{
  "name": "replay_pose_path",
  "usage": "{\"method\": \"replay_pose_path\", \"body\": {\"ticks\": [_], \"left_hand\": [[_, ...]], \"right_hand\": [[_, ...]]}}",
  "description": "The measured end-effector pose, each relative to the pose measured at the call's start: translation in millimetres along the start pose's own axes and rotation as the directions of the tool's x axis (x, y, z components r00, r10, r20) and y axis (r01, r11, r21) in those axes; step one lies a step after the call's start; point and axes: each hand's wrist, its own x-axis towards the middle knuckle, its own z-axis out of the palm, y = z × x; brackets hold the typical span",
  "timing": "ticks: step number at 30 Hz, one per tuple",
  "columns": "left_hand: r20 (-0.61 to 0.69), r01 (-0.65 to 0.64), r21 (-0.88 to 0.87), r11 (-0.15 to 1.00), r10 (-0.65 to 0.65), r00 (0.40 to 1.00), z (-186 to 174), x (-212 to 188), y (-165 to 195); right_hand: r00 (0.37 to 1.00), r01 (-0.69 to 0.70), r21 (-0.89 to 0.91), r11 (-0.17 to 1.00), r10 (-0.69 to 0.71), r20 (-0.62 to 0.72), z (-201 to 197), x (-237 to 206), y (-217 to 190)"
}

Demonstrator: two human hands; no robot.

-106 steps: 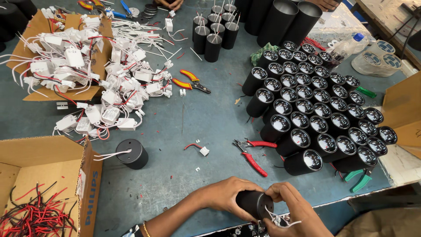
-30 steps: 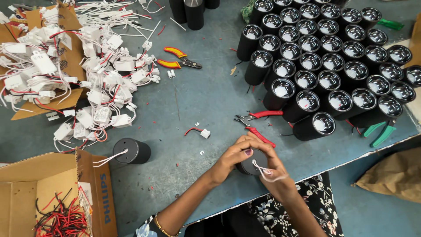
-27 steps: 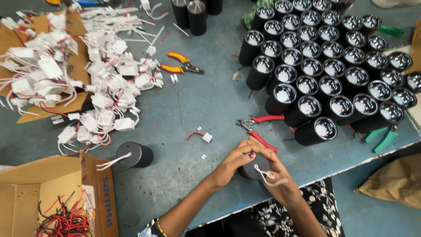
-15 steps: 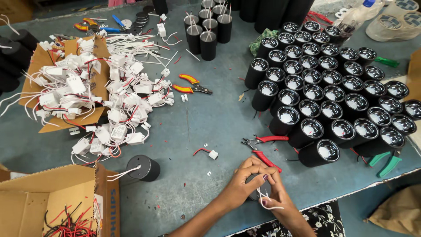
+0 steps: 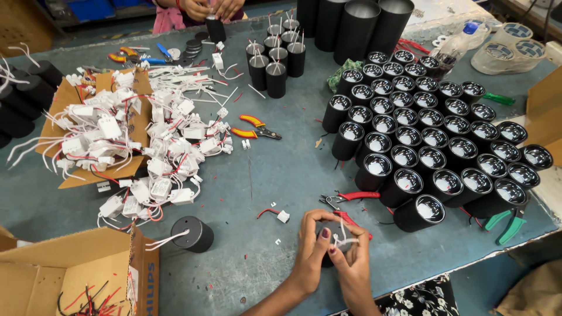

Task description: The person threads white wires through the hole in a black cylindrical light fixture base and pulls them through, then connects the wires to a white LED driver module and uses red-handled pliers to work on the driver's wires, placing finished fixtures with the others on the workbench.

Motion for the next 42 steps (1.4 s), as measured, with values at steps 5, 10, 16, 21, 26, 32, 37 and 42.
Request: {"method": "replay_pose_path", "body": {"ticks": [5, 10, 16, 21, 26, 32, 37, 42], "left_hand": [[-0.076, 0.011, 0.135, 0.991, -0.001, 0.997, 7.7, 1.7, -12.0], [-0.122, 0.004, 0.035, 0.999, 0.001, 0.993, 27.6, 33.9, -21.0], [-0.092, 0.024, -0.068, 0.997, -0.030, 0.995, 50.3, 62.5, -20.1], [0.005, 0.093, -0.101, 0.990, -0.093, 0.996, 49.8, 68.6, -43.0], [0.157, 0.251, -0.255, 0.934, -0.216, 0.964, 27.0, 91.6, -89.3], [0.191, 0.313, -0.261, 0.913, -0.269, 0.944, 17.5, 88.3, -93.3], [0.309, 0.434, -0.416, 0.799, -0.325, 0.894, 14.3, 88.4, -71.6], [0.397, 0.412, -0.396, 0.821, -0.252, 0.883, 13.2, 97.4, -61.7]], "right_hand": [[0.987, 0.089, -0.149, 0.985, -0.108, -0.123, 26.3, 18.9, -8.7], [0.996, -0.038, 0.062, 0.997, 0.043, -0.083, 25.6, 36.9, -44.5], [1.000, -0.024, 0.295, 0.955, 0.017, 0.024, 7.1, 60.3, -97.4], [0.976, -0.046, 0.286, 0.957, -0.018, 0.218, -19.3, 60.4, -124.6], [0.942, -0.172, 0.240, 0.955, 0.088, 0.325, -29.5, 76.9, -133.6], [0.928, -0.211, 0.193, 0.958, 0.134, 0.349, -19.1, 71.8, -142.5], [0.949, -0.187, 0.300, 0.936, 0.094, 0.300, -18.9, 61.3, -138.3], [0.952, -0.209, 0.320, 0.924, 0.117, 0.283, -24.1, 61.6, -134.6]]}}
